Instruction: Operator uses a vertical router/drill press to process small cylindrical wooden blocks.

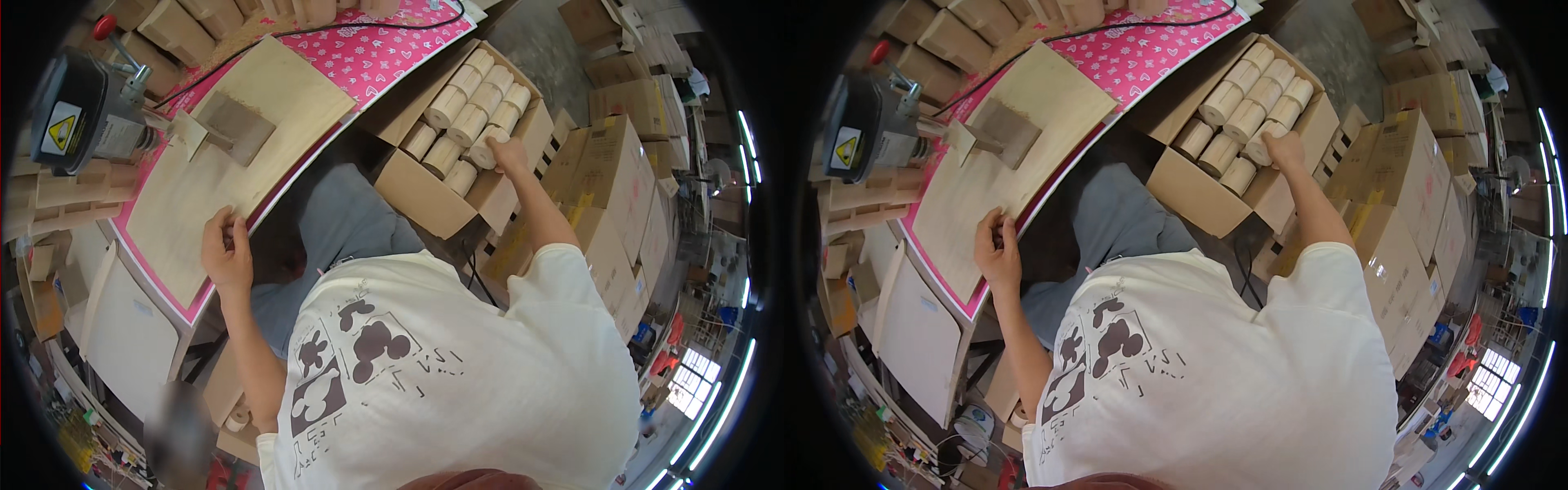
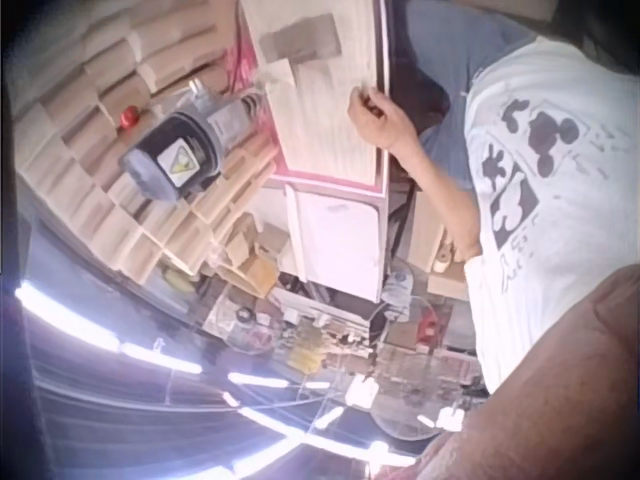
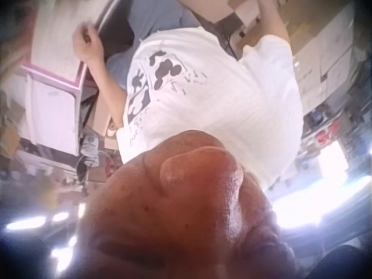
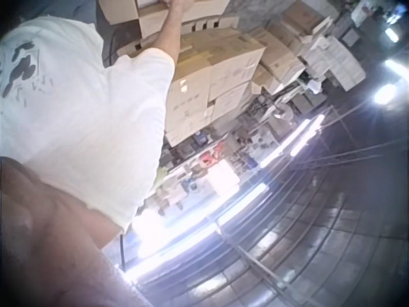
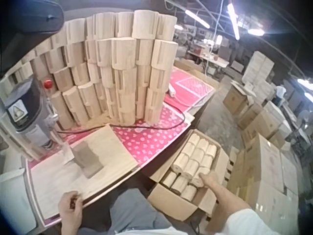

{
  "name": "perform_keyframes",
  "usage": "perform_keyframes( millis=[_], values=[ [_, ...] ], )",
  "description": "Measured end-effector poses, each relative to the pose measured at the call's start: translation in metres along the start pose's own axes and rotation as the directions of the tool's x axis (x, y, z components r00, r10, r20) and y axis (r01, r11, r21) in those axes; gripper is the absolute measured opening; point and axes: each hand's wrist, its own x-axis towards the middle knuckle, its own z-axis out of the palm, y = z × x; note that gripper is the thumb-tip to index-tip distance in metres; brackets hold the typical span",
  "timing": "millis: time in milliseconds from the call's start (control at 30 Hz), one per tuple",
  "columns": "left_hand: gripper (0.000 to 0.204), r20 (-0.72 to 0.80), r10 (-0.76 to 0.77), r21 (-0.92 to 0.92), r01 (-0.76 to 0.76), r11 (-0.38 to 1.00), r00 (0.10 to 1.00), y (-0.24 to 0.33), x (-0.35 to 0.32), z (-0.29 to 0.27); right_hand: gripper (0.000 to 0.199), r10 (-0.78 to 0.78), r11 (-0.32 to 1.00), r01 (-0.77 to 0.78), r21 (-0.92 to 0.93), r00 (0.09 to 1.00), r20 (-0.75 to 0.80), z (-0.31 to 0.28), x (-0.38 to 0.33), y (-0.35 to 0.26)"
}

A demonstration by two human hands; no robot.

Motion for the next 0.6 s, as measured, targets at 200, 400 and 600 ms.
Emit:
perform_keyframes(
  millis=[200, 400, 600],
  values=[
    [0.023, -0.011, 0.03, -0.031, -0.031, 0.999, 0.999, 0.005, 0.003, 0.006, 0.077, -0.228, 0.955, 0.153, -0.253, 0.926, -0.301, 0.049, 0.031, 0.026],
    [0.024, 0.012, 0.17, 0.05, -0.17, 0.984, 0.985, 0.007, 0.01, 0.009, 0.069, -0.514, 0.738, 0.273, -0.617, 0.82, -0.252, 0.077, 0.046, 0.056],
    [0.023, -0.048, 0.163, 0.035, -0.162, 0.986, 0.985, 0.01, 0.001, 0.0, 0.057, -0.453, 0.876, 0.365, -0.316, 0.848, -0.274, 0.076, 0.004, 0.036]
  ],
)
